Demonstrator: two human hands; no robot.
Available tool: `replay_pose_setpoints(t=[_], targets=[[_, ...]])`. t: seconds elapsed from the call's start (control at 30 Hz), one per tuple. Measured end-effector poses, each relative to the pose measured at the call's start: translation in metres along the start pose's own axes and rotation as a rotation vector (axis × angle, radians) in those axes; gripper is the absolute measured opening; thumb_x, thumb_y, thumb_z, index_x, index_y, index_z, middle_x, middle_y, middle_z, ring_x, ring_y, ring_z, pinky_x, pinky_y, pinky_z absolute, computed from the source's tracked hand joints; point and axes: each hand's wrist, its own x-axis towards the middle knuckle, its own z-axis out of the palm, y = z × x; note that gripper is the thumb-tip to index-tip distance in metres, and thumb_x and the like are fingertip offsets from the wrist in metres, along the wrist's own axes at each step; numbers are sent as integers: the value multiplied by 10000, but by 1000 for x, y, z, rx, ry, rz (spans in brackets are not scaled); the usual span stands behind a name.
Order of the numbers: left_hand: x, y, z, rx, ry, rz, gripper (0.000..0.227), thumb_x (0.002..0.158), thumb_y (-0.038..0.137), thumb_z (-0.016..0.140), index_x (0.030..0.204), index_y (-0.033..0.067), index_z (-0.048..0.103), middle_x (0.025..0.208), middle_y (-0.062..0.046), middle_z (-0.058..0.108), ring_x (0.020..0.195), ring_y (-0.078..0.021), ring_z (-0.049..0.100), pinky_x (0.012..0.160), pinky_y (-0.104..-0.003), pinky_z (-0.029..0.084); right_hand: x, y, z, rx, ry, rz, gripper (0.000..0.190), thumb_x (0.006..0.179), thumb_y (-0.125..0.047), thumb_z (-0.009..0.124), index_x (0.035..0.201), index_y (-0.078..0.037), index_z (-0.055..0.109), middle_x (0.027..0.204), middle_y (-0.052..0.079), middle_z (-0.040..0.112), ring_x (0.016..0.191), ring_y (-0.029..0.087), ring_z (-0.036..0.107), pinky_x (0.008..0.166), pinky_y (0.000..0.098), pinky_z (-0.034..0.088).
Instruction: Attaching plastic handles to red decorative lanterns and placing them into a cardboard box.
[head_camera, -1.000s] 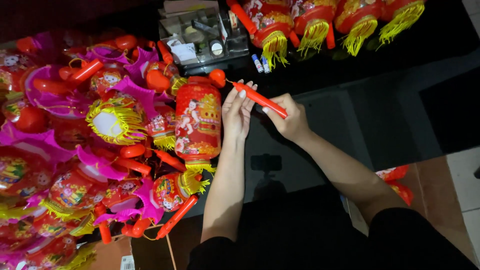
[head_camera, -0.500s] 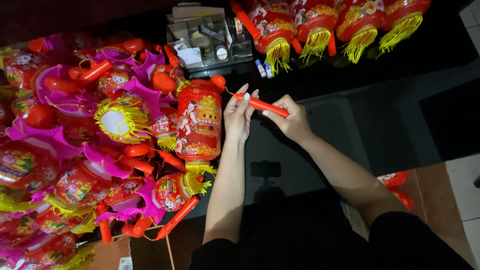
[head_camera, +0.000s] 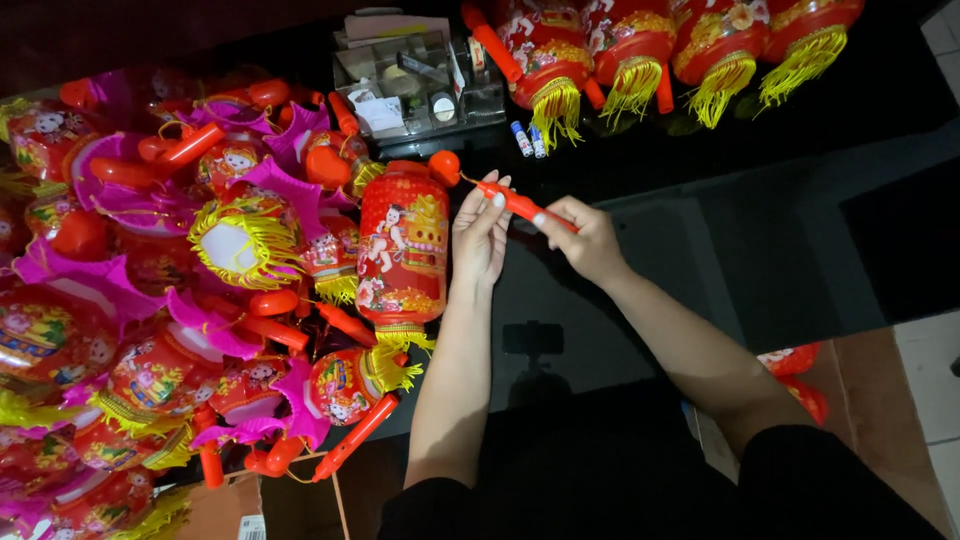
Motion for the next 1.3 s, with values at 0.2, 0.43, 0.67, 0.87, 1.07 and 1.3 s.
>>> replay_pose_setpoints(t=[0.2, 0.43, 0.67, 0.87, 1.07, 1.3], targets=[[-3, 3, 9, 50, 35, 26, 384, 899, 3, 784, 1271, 3, 688, 1229, -210, 697, 1152, -315, 684, 1042, -409, 552, 2, -5, 4, 145, -38, -57, 394, 874, -23, 822, 1196, 31, 601, 838, 215, 686, 521, 176, 599, 451, 259, 460], [1, -3, 1, 113, 23, 36, 382, 892, 0, 798, 1260, 0, 694, 1229, -212, 684, 1164, -358, 669, 1053, -438, 535, 4, -9, -1, 245, -1, 22, 231, 887, 43, 718, 1114, 68, 678, 864, 217, 721, 454, 128, 576, 408, 240, 469], [1, 0, 2, 69, -28, 33, 368, 889, -8, 782, 1247, 7, 697, 1193, -165, 720, 1123, -330, 701, 1039, -438, 553, 13, 17, -4, 896, -279, 526, 215, 1061, -171, 544, 1023, 36, 590, 640, 163, 504, 298, 92, 400, 286, 188, 244], [-3, 16, 3, 485, -32, 164, 356, 946, 125, 763, 1288, 72, 679, 1214, -135, 722, 1136, -270, 684, 998, -426, 584, 16, 20, 14, 1021, -184, 448, 163, 1028, -153, 640, 1107, -11, 625, 668, 157, 534, 368, 124, 490, 301, 220, 321], [-74, 138, 79, 1762, -189, 718, 706, 902, 395, 887, 1347, -73, 601, 1244, -351, 621, 1181, -534, 586, 1035, -582, 466, 0, 30, 42, 983, -13, 237, 241, 980, -88, 719, 1194, -12, 636, 783, 187, 700, 578, 204, 708, 481, 274, 538], [-53, 208, 10, 2364, 128, -91, 1202, 686, 692, 929, 1580, 252, 256, 1318, -257, 643, 1175, -463, 635, 1031, -603, 441, -34, 31, 59, 796, 27, 92, 315, 1008, -184, 714, 1263, -21, 628, 945, 213, 798, 794, 260, 815, 696, 371, 687]])
